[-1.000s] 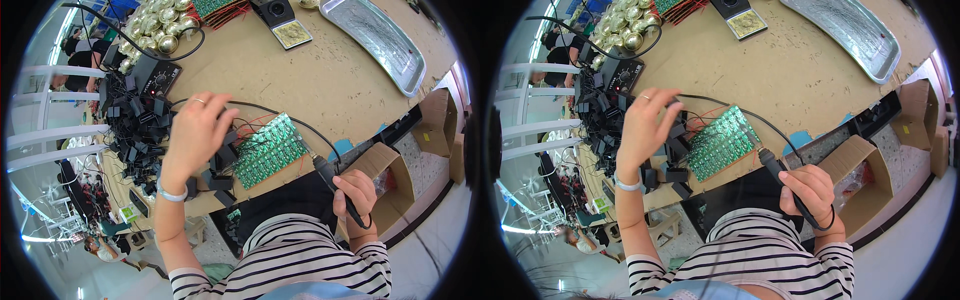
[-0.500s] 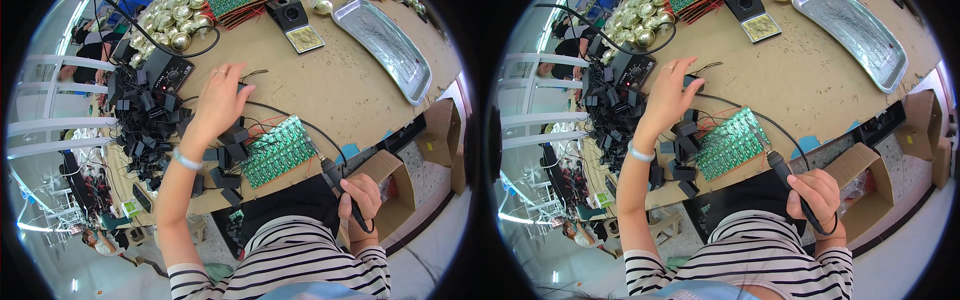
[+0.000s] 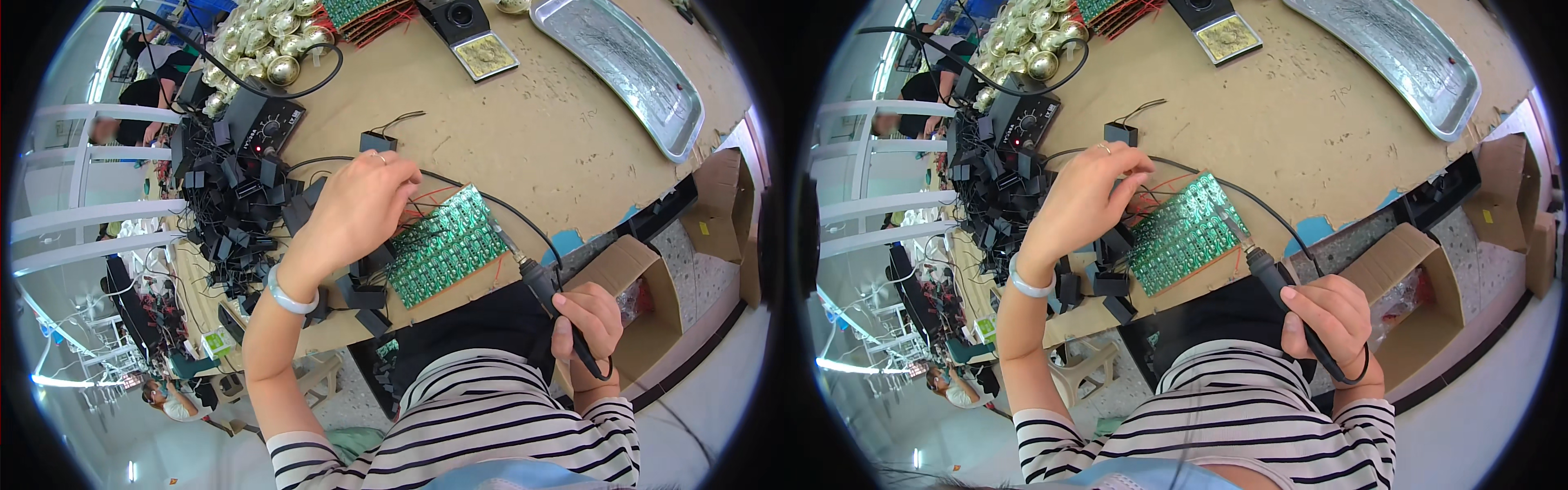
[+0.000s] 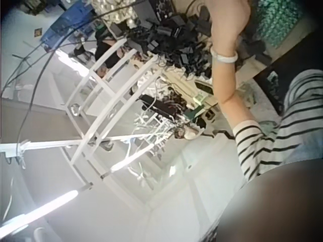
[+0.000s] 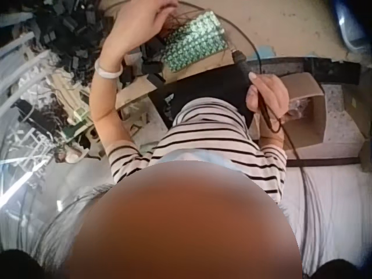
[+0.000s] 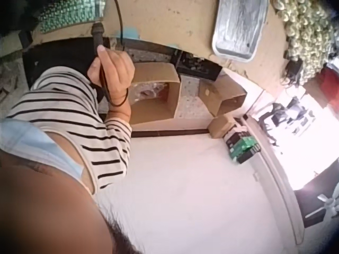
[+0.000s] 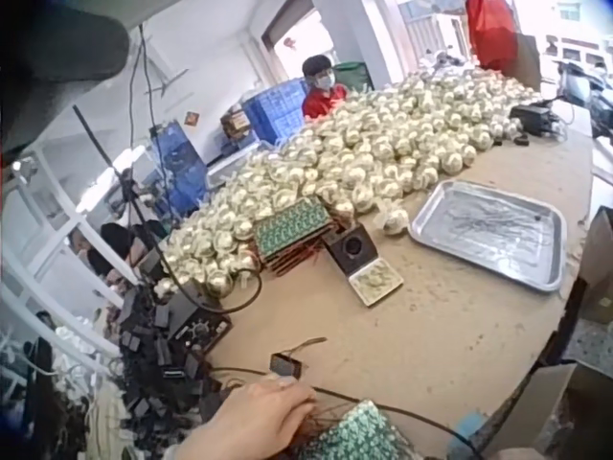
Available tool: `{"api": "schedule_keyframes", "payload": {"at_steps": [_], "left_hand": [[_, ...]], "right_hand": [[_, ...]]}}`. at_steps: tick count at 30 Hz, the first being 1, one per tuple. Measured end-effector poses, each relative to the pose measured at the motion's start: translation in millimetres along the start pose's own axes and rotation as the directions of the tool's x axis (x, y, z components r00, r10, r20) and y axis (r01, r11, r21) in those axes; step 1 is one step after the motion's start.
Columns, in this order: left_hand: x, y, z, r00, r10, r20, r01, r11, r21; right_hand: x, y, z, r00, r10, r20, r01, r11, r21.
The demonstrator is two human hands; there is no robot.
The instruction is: Soldering electronic components and wires onto a printed circuit board.
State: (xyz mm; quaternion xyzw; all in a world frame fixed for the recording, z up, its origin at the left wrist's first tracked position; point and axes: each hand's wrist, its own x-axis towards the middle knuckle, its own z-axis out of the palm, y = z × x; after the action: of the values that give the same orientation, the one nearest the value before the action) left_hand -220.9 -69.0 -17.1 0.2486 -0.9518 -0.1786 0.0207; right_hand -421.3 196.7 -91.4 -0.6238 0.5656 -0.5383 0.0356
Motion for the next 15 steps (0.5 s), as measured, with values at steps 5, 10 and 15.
{"api": "schedule_keyframes", "payload": {"at_steps": [5, 10, 15], "left_hand": [[6.8, -20.7, -4.0, 0.937, 0.028, 0.348, 0.039, 0.982, -0.182], [18.0, -21.2, -12.2, 0.882, -0.058, 0.467, 0.131, 0.983, -0.126], [3.9, -20.2, -4.0, 0.984, 0.049, 0.174, -0.028, 0.992, -0.119]], "right_hand": [[3.5, -3.4, -0.6, 1.000, -0.020, 0.014, 0.019, 0.999, 0.035], [-2.6, -3.4, -2.8, 1.000, -0.023, 0.000, 0.023, 0.999, 0.036], [-3.5, -3.6, -4.5, 1.000, -0.008, -0.010, 0.009, 0.999, 0.033]]}}
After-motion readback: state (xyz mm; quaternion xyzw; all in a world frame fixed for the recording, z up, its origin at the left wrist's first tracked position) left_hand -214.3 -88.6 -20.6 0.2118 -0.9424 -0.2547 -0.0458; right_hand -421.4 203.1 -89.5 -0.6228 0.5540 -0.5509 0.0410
